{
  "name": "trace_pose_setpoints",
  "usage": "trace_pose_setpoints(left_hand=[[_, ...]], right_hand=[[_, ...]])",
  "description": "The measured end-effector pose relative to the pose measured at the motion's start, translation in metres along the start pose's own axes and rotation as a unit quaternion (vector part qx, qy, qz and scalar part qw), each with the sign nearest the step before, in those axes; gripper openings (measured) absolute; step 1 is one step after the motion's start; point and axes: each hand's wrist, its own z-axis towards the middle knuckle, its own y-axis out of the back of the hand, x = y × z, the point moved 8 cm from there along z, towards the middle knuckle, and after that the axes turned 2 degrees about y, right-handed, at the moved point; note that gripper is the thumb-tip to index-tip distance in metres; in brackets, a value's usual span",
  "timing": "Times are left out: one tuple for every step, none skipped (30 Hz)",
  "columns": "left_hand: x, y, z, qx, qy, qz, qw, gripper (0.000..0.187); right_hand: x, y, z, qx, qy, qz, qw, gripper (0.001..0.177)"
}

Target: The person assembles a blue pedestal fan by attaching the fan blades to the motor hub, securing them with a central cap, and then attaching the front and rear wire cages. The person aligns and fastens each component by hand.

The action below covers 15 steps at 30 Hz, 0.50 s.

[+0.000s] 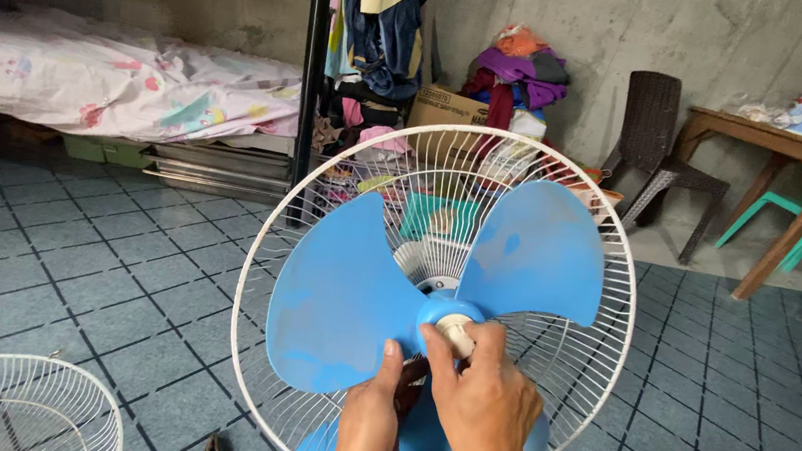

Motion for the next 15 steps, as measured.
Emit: trace_pose_setpoints(left_hand=[[-0.002,0.001,-0.001,-0.004,-0.002,0.011,1.000,0.049],[-0.006,0.003,-0.002,-0.008,-0.005,0.021,1.000,0.050],[-0.009,0.003,-0.002,-0.010,-0.008,0.031,0.999,0.050],[-0.011,0.003,-0.002,-0.012,-0.010,0.034,0.999,0.050],[-0.014,0.004,-0.002,-0.014,-0.013,0.036,0.999,0.050],[-0.016,0.004,-0.001,-0.016,-0.017,0.039,0.999,0.051],[-0.017,0.005,-0.001,-0.022,-0.022,0.033,0.999,0.047],[-0.017,0.006,-0.001,-0.029,-0.028,0.028,0.999,0.044],[-0.017,0.007,-0.001,-0.036,-0.033,0.022,0.999,0.042],[-0.017,0.006,-0.001,-0.037,-0.043,0.027,0.998,0.040],[-0.017,0.006,-0.001,-0.037,-0.052,0.032,0.997,0.038],[-0.018,0.005,-0.002,-0.036,-0.061,0.038,0.997,0.036],[-0.017,0.005,-0.001,-0.039,-0.055,0.054,0.996,0.038],[-0.016,0.004,-0.002,-0.042,-0.050,0.071,0.995,0.040],[-0.016,0.004,-0.002,-0.045,-0.044,0.087,0.994,0.043]], right_hand=[[0.002,-0.002,0.000,-0.006,0.007,0.001,1.000,0.037],[0.003,-0.003,0.000,-0.012,0.014,0.003,1.000,0.034],[0.007,-0.002,0.000,-0.031,0.036,0.012,0.999,0.033],[0.011,-0.001,-0.001,-0.051,0.058,0.021,0.997,0.033],[0.014,0.001,-0.002,-0.070,0.080,0.031,0.994,0.033],[0.015,0.001,-0.002,-0.079,0.099,0.040,0.991,0.032],[0.016,0.001,-0.003,-0.086,0.117,0.049,0.988,0.031],[0.018,0.002,-0.004,-0.094,0.134,0.058,0.985,0.030],[0.016,0.001,-0.003,-0.093,0.141,0.065,0.983,0.030],[0.014,0.001,-0.002,-0.092,0.148,0.071,0.982,0.030],[0.012,0.001,-0.002,-0.091,0.155,0.077,0.981,0.030],[0.011,0.001,-0.002,-0.089,0.165,0.083,0.979,0.030],[0.010,0.001,-0.001,-0.089,0.176,0.087,0.977,0.030],[0.009,0.002,-0.001,-0.089,0.186,0.092,0.974,0.029],[0.008,0.001,0.000,-0.082,0.188,0.095,0.974,0.030]])
